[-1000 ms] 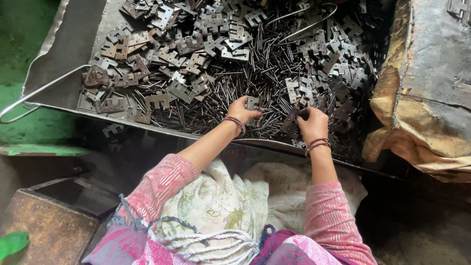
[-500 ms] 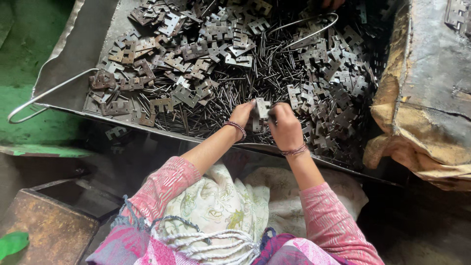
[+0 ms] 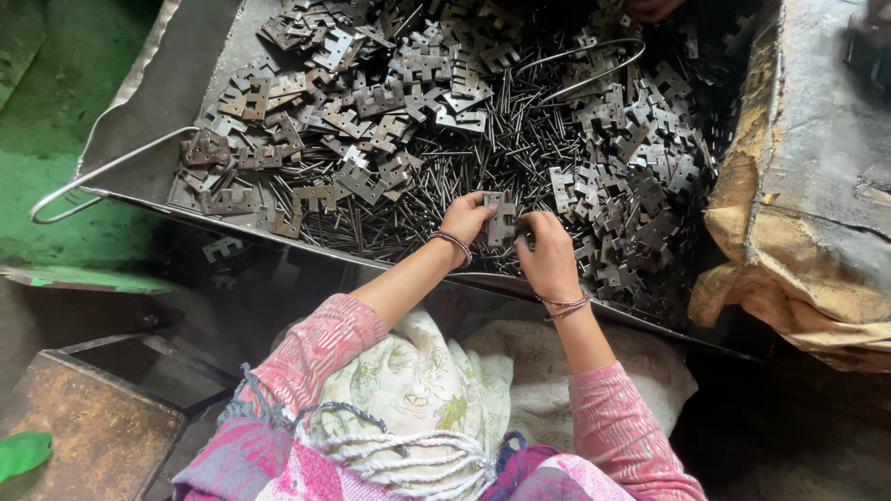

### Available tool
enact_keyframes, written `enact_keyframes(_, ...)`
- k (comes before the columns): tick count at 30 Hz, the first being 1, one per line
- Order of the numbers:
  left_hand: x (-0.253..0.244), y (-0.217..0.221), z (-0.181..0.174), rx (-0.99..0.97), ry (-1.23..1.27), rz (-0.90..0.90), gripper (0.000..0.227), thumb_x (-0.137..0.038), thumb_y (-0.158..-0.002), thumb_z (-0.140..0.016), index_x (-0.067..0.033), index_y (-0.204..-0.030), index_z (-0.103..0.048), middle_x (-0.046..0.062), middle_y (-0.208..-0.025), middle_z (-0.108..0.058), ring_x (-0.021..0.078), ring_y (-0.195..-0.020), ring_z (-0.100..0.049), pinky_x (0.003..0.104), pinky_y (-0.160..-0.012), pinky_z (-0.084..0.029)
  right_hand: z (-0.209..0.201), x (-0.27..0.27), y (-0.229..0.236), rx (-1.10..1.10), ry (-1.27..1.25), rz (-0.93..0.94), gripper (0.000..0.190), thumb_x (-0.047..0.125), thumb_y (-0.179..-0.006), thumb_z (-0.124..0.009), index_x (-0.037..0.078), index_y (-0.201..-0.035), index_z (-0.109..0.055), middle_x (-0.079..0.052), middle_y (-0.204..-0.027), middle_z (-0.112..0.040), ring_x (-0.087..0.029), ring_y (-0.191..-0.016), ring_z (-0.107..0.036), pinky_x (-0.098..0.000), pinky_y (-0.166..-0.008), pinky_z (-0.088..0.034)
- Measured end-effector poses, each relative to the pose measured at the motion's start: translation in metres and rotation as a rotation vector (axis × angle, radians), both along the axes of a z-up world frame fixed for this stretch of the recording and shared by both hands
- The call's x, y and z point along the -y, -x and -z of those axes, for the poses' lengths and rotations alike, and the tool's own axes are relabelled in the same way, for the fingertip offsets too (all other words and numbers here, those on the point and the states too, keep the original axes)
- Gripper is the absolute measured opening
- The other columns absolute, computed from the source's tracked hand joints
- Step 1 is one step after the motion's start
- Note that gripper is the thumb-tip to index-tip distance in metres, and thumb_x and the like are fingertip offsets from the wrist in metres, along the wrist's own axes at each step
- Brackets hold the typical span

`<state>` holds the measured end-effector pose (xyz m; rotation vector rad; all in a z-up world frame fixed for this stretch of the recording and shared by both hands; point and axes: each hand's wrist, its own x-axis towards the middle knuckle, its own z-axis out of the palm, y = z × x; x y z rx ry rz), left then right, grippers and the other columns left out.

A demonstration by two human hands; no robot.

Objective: The person sits on the floor and sorts small metal parts from a large bin, picking up pieces by hand and placing them into a sack to the right. The task involves repetitive picking and placing of metal components.

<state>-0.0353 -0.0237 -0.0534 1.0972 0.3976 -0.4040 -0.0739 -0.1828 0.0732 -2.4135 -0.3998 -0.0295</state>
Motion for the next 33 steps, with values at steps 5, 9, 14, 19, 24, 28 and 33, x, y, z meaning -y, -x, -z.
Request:
enact_keyframes(5,0.0,-0.002,-0.004,0.002,0.014,0.006,0.026,-0.006,-0.097,-0.059,-0.006,-0.122,-0.067,0.003,-0.093,-0.072,0.0123,-0.077,-0.071,0.032,-0.062,-0.063,0.009,-0.01,0.0,0.014,-0.016,0.083,0.036,0.013,-0.089,-0.074,-0.002,-0.121,-0.065,-0.018,-0.111,-0.07,-0.036,-0.102,-0.069,-0.0419,-0.088,-0.055)
enact_keyframes(9,0.001,-0.001,-0.008,0.063,-0.084,-0.019,0.033,-0.003,-0.096,-0.065,-0.0053,-0.129,-0.066,0.002,-0.088,-0.071,0.009,-0.073,-0.065,0.025,-0.058,-0.054,0.015,-0.027,0.005,0.064,0.106,0.078,0.059,0.018,-0.08,-0.08,-0.008,-0.129,-0.06,-0.023,-0.111,-0.067,-0.043,-0.101,-0.065,-0.0455,-0.081,-0.053)
enact_keyframes(14,-0.003,0.004,-0.019,0.105,-0.066,-0.012,0.051,0.005,-0.088,-0.062,-0.0116,-0.136,-0.064,0.0,-0.08,-0.068,0.0068,-0.065,-0.062,0.022,-0.053,-0.048,0.028,-0.028,0.004,-0.014,0.12,0.088,0.055,0.017,-0.085,-0.078,-0.004,-0.132,-0.061,-0.021,-0.116,-0.068,-0.04,-0.102,-0.067,-0.0442,-0.084,-0.055)
enact_keyframes(19,-0.001,0.003,-0.024,0.137,-0.08,0.008,0.051,0.005,-0.089,-0.062,-0.0121,-0.137,-0.063,0.002,-0.08,-0.068,0.0077,-0.066,-0.064,0.023,-0.055,-0.052,0.036,-0.019,-0.001,0.033,0.025,0.058,0.053,0.013,-0.083,-0.078,-0.005,-0.131,-0.063,-0.023,-0.111,-0.071,-0.039,-0.099,-0.069,-0.0433,-0.084,-0.056)
enact_keyframes(24,0.003,0.003,-0.025,0.246,-0.269,0.03,0.05,0.0,-0.087,-0.069,-0.0133,-0.135,-0.064,0.005,-0.09,-0.075,0.0093,-0.076,-0.07,0.025,-0.065,-0.058,0.023,-0.015,-0.006,-0.149,0.035,0.142,0.053,0.012,-0.08,-0.078,0.006,-0.132,-0.069,-0.022,-0.095,-0.074,-0.033,-0.083,-0.074,-0.0403,-0.076,-0.057)
enact_keyframes(28,0.001,0.004,-0.041,0.343,-0.224,0.053,0.048,-0.015,-0.094,-0.07,-0.02,-0.14,-0.059,0.008,-0.102,-0.079,0.0094,-0.084,-0.068,0.026,-0.073,-0.056,0.0,0.022,-0.021,-0.215,0.027,0.148,0.051,0.018,-0.081,-0.08,0.009,-0.13,-0.07,-0.019,-0.107,-0.077,-0.023,-0.087,-0.076,-0.0346,-0.079,-0.057)
enact_keyframes(33,-0.05,-0.015,-0.061,0.711,-0.9,0.168,0.034,-0.015,-0.094,-0.063,-0.0197,-0.127,-0.068,0.008,-0.106,-0.08,0.0244,-0.093,-0.076,0.038,-0.085,-0.061,-0.074,0.145,-0.051,-0.194,0.03,0.414,0.047,0.033,-0.09,-0.08,0.006,-0.128,-0.073,-0.016,-0.114,-0.076,-0.02,-0.1,-0.07,-0.0315,-0.086,-0.054)
